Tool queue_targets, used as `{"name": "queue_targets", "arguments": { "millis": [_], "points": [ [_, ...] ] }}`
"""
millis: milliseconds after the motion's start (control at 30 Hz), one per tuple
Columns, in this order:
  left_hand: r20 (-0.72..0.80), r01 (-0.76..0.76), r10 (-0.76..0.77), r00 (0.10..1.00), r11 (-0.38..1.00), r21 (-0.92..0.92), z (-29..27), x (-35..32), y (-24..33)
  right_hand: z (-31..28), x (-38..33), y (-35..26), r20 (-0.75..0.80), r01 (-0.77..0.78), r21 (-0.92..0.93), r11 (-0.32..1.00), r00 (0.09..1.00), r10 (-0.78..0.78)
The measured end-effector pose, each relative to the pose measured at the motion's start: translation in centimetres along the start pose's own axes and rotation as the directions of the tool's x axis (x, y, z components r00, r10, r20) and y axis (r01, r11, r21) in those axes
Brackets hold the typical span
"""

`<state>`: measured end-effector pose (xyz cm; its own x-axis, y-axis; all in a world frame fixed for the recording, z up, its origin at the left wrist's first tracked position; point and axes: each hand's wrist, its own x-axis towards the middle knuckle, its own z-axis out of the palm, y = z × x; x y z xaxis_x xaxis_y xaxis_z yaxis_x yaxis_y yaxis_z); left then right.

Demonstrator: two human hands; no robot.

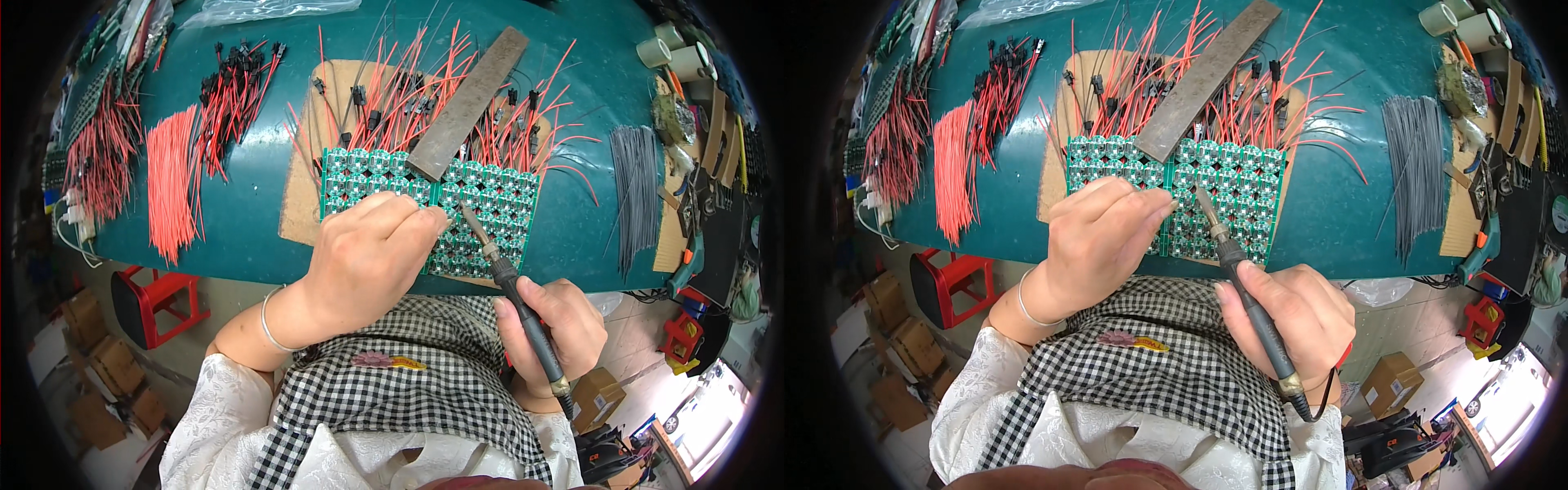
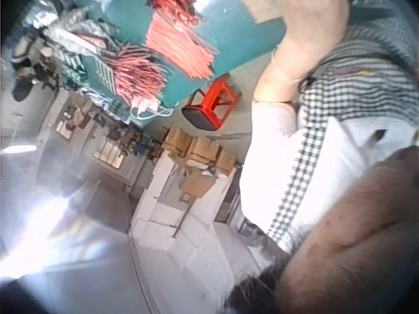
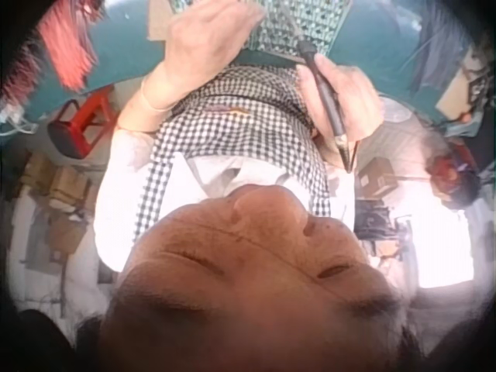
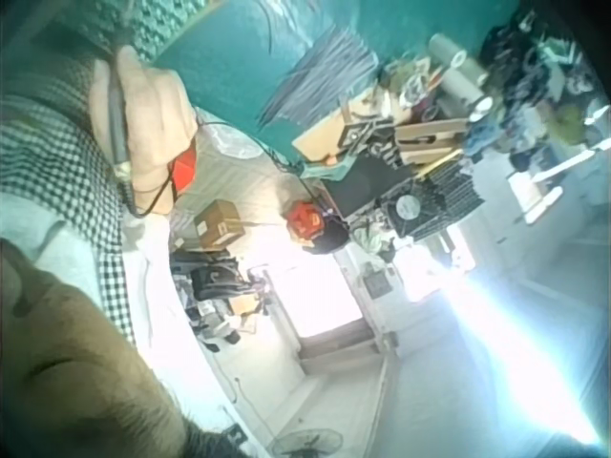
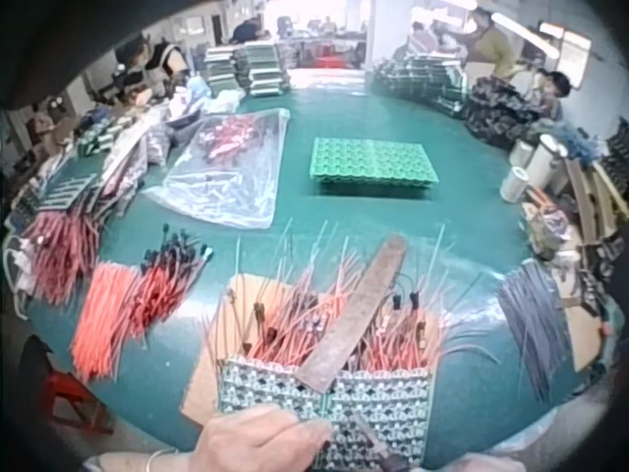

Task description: Soldering wires onto LED circuit board arrays.

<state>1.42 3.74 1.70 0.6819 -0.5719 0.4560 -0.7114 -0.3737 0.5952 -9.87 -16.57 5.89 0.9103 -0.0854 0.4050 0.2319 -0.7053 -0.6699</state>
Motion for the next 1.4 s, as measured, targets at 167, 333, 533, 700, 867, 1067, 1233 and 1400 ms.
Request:
{"name": "queue_targets", "arguments": {
  "millis": [167, 333, 533, 700, 867, 1067, 1233, 1400],
  "points": [
    [0.003, -0.003, 0.003, 1.000, 1.000, -0.007, 0.10, 0.15, -0.02, 0.00, -0.11, 0.20, -0.002, 0.033, -0.014, 0.999, 0.999, -0.033],
    [0.008, -0.005, 0.005, 1.000, 1.000, -0.006, 0.08, 0.04, -0.14, -0.19, 0.07, 0.12, 0.010, 0.018, -0.016, 1.000, 1.000, -0.018],
    [0.028, -0.014, 0.014, 1.000, 1.000, -0.004, 0.05, 0.15, -0.22, -0.37, 0.25, -0.03, 0.020, 0.009, -0.021, 1.000, 1.000, -0.009],
    [0.025, -0.008, 0.008, 1.000, 1.000, 0.007, 0.56, 0.14, -0.34, -0.18, 0.22, -0.09, 0.017, 0.027, -0.023, 0.999, 1.000, -0.027],
    [0.041, 0.007, -0.007, 0.999, 1.000, 0.007, -0.03, 0.26, 0.12, -0.02, 0.13, 0.08, 0.020, 0.068, -0.030, 0.997, 0.998, -0.068],
    [0.037, 0.020, -0.019, 0.999, 0.999, -0.033, -0.15, 0.06, 0.03, -0.68, 0.22, 0.09, 0.009, 0.012, 0.009, 1.000, 1.000, -0.012],
    [0.050, 0.017, -0.015, 0.999, 0.999, -0.028, -0.13, 0.05, -0.07, -0.63, 0.22, 0.16, -0.008, 0.021, 0.021, 1.000, 1.000, -0.021],
    [0.063, 0.023, -0.021, 0.998, 0.999, -0.022, -0.20, 0.02, 0.01, -0.57, 0.19, 0.12, 0.010, 0.016, 0.004, 1.000, 1.000, -0.016]
  ]
}}
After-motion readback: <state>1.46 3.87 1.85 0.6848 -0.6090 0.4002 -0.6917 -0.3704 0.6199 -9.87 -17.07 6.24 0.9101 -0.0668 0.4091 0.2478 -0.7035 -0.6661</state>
